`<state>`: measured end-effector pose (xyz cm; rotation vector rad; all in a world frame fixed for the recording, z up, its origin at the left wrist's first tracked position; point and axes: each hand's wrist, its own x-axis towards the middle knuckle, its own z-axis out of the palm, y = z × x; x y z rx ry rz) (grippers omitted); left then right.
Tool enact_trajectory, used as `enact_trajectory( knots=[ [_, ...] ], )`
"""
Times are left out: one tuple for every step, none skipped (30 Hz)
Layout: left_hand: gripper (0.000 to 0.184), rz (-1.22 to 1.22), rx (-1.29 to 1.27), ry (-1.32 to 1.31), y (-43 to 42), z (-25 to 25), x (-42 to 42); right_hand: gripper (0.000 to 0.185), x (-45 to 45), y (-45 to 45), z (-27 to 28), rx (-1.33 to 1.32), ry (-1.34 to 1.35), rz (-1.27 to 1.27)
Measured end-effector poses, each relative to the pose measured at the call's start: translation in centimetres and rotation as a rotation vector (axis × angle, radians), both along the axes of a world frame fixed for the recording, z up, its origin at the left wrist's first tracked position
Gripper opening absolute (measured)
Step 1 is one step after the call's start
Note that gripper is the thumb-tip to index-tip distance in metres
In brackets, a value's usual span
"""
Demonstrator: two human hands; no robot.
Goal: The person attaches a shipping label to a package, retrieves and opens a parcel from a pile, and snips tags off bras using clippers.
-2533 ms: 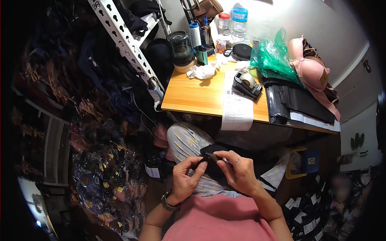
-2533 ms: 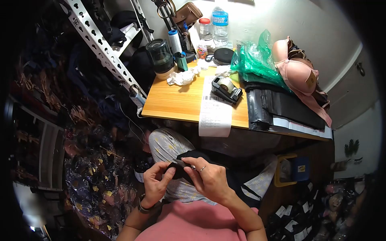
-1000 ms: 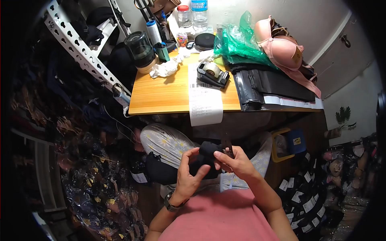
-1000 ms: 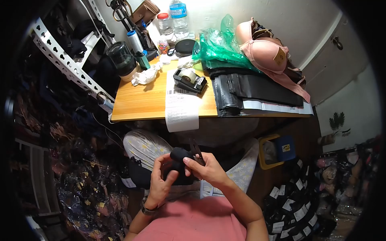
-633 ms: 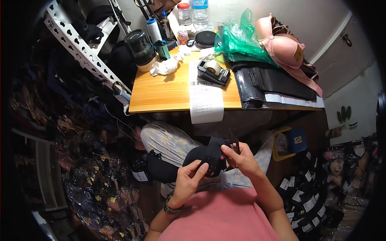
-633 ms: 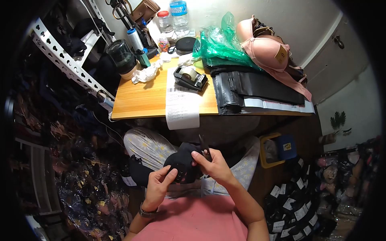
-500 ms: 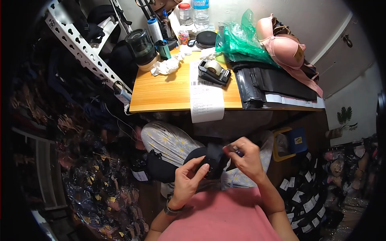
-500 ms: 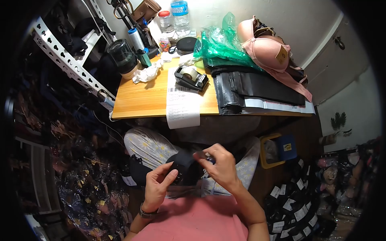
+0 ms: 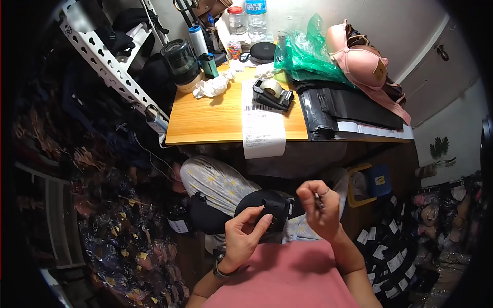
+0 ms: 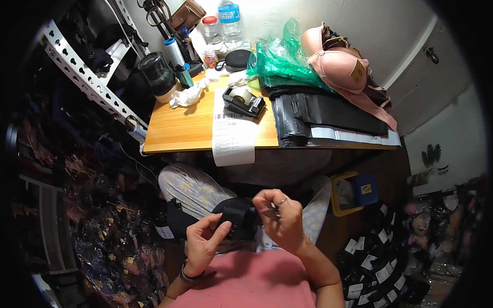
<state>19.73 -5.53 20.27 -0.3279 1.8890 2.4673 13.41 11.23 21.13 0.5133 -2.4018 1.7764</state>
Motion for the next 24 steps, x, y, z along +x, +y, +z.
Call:
enact_trajectory(
  knots=[
    [0.019,0.018,0.024,0.003,0.0,0.0,0.0,0.006,0.0,0.9,0.3,0.01,-0.018,0.046],
    [0.019,0.017,0.026,0.003,0.1,0.1,0.0,0.007,-0.1,1.1,-0.1,-0.009,0.089,0.126],
    [0.019,0.01,-0.002,0.018,0.2,0.2,0.0,0.014,-0.2,0.8,0.8,0.09,0.202,0.184],
    [0.018,0.002,-0.031,0.032,0.2,0.2,-0.1,0.019,0.2,0.0,1.2,0.128,0.217,0.174],
    [0.018,-0.001,-0.031,0.033,0.2,0.1,-0.1,0.023,0.5,-0.5,1.3,0.164,0.232,0.166],
    [0.02,-0.001,-0.109,0.085,0.2,0.0,0.0,0.034,0.3,-0.6,0.5,0.187,0.34,0.207],
    [0.021,0.001,-0.188,0.138,0.1,-0.1,0.0,0.034,0.5,-0.3,0.5,0.185,0.342,0.207],
    [0.021,0.003,-0.191,0.139,0.0,0.1,0.0,0.04,0.6,-0.1,0.9,0.224,0.339,0.283],
    [0.023,0.016,-0.101,0.071,0.0,0.4,0.0,0.046,0.7,0.0,1.3,0.263,0.336,0.36],
    [0.026,0.03,-0.008,0.003,0.0,0.7,0.0,0.052,0.8,0.0,1.5,0.339,0.352,0.335],
    [0.026,0.033,-0.009,0.004,-0.1,1.0,-0.1,0.052,0.9,0.1,1.1,0.339,0.354,0.337],
    [0.027,0.009,0.032,-0.008,-0.2,1.2,-0.1,0.051,0.9,0.3,0.3,0.343,0.382,0.322],
    [0.028,-0.017,0.074,-0.021,-0.3,1.3,-0.2,0.05,0.9,0.4,-0.1,0.35,0.409,0.303],
    [0.028,-0.021,0.077,-0.02,-0.3,1.2,-0.6,0.033,0.8,0.2,-0.3,0.189,0.348,0.276],
    [0.024,-0.002,-0.139,0.168,-0.5,1.0,-1.1,0.033,1.1,0.2,-0.3,0.193,0.349,0.272],
    [0.021,0.017,-0.355,0.357,-0.6,0.7,-1.5,0.022,1.6,0.2,-0.3,0.033,0.001,0.25],
    [0.021,0.01,-0.354,0.36,-0.9,0.3,-1.4,0.014,1.9,0.1,-0.3,-0.129,-0.346,0.223],
    [0.016,-0.071,-0.141,0.21,-1.1,-0.1,-1.1,0.016,1.9,-0.1,0.1,-0.189,-0.443,0.213],
    [0.012,-0.148,0.072,0.057,-1.1,-0.2,-1.0,0.016,1.5,0.1,0.1,-0.189,-0.443,0.21],
    [0.007,-0.095,0.113,-0.034,-1.0,0.1,-0.9,0.015,1.1,0.4,-0.2,-0.268,-0.605,0.23],
    [0.007,-0.095,0.114,-0.033,-0.9,0.2,-0.9,0.013,0.9,0.6,-0.4,-0.348,-0.768,0.25],
    [0.007,-0.08,0.128,-0.062,-0.9,0.3,-1.0,0.011,0.8,0.6,-0.5,-0.409,-0.815,0.254],
    [0.007,-0.065,0.142,-0.091,-0.9,0.4,-1.0,0.011,0.8,0.4,-0.2,-0.409,-0.814,0.255],
    [0.007,-0.065,0.142,-0.091,-1.0,0.2,-1.0,0.013,1.0,0.1,0.2,-0.309,-0.728,0.252]
  ],
)
